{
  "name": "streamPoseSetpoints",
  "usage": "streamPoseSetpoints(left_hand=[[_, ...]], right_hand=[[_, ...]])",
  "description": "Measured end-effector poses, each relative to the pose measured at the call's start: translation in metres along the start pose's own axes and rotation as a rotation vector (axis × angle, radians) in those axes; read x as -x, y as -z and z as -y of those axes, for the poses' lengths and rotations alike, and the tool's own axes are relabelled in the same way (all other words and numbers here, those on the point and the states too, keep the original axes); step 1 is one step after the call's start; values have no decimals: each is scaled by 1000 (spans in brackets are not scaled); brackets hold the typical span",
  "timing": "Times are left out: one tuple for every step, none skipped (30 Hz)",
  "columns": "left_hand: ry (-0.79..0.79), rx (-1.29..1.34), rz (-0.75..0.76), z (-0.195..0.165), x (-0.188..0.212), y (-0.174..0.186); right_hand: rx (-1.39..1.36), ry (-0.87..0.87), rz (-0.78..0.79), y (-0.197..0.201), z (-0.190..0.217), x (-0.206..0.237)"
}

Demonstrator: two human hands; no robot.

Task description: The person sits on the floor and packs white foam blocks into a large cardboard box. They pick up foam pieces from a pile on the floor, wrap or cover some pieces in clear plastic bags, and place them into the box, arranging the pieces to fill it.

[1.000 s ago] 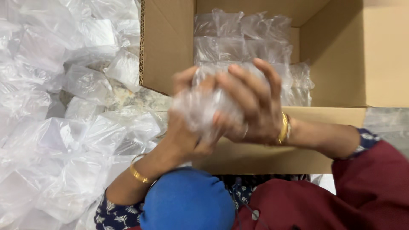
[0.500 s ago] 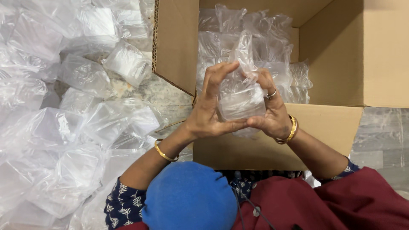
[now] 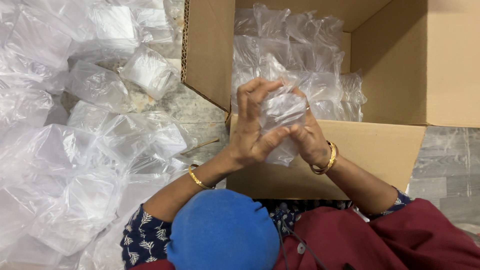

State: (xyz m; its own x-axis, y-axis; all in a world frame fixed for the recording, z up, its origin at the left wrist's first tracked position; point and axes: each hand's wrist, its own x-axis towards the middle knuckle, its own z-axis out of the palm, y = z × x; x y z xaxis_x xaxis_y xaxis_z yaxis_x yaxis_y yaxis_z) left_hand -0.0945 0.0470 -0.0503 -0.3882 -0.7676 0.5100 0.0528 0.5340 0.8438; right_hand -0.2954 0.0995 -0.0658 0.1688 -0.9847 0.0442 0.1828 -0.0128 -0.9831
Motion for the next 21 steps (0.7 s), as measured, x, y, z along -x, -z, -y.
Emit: streamPoseSetpoints(left_hand=[[-18,-13,10,0,0,-1],[-37,-27,21,0,0,-2],[-48,-47,19,0,0,-3],[-60,-68,18,1,0,-5],[-88,-75,1,2,0,-7],[-116,-83,-17,4,-1,-10],[-142,-91,-35,6,-1,-12],[-178,-127,-64,9,-2,-15],[-215,-164,-92,13,-2,-19],[-252,-198,-118,17,-3,-22],[-260,-167,-105,21,-3,-25],[-267,-132,-90,26,-3,-28],[-273,-95,-74,30,-3,-31],[-235,-79,-40,35,-3,-33],[-195,-60,-7,38,-3,-35],[-153,-39,25,41,-1,-37],[-123,-128,64,44,0,-39],[-92,-216,107,46,2,-41],[-64,-306,147,48,4,-42],[-61,-345,175,49,5,-44],[-55,-386,200,50,7,-45]], right_hand=[[-34,-9,7,0,0,-2],[-68,-18,13,-1,0,-3],[-100,-26,18,-2,0,-5],[-150,-19,9,-4,-1,-7],[-199,-13,-1,-6,-1,-8],[-249,-8,-10,-8,-2,-8],[-311,-20,-12,-11,-4,-7],[-373,-31,-14,-13,-5,-6],[-435,-39,-16,-14,-7,-3],[-426,-53,-12,-12,-7,-1],[-417,-66,-13,-7,-7,0],[-406,-80,-17,1,-6,1],[-192,-15,-11,14,-3,-1],[23,49,-6,33,1,-5],[241,106,-2,55,6,-11],[530,223,-19,85,13,-22],[820,335,-30,122,22,-36],[893,442,-56,154,20,-58],[1266,459,-87,191,23,-75],[1636,470,-112,227,23,-87],[1762,315,-37,259,17,-97]])
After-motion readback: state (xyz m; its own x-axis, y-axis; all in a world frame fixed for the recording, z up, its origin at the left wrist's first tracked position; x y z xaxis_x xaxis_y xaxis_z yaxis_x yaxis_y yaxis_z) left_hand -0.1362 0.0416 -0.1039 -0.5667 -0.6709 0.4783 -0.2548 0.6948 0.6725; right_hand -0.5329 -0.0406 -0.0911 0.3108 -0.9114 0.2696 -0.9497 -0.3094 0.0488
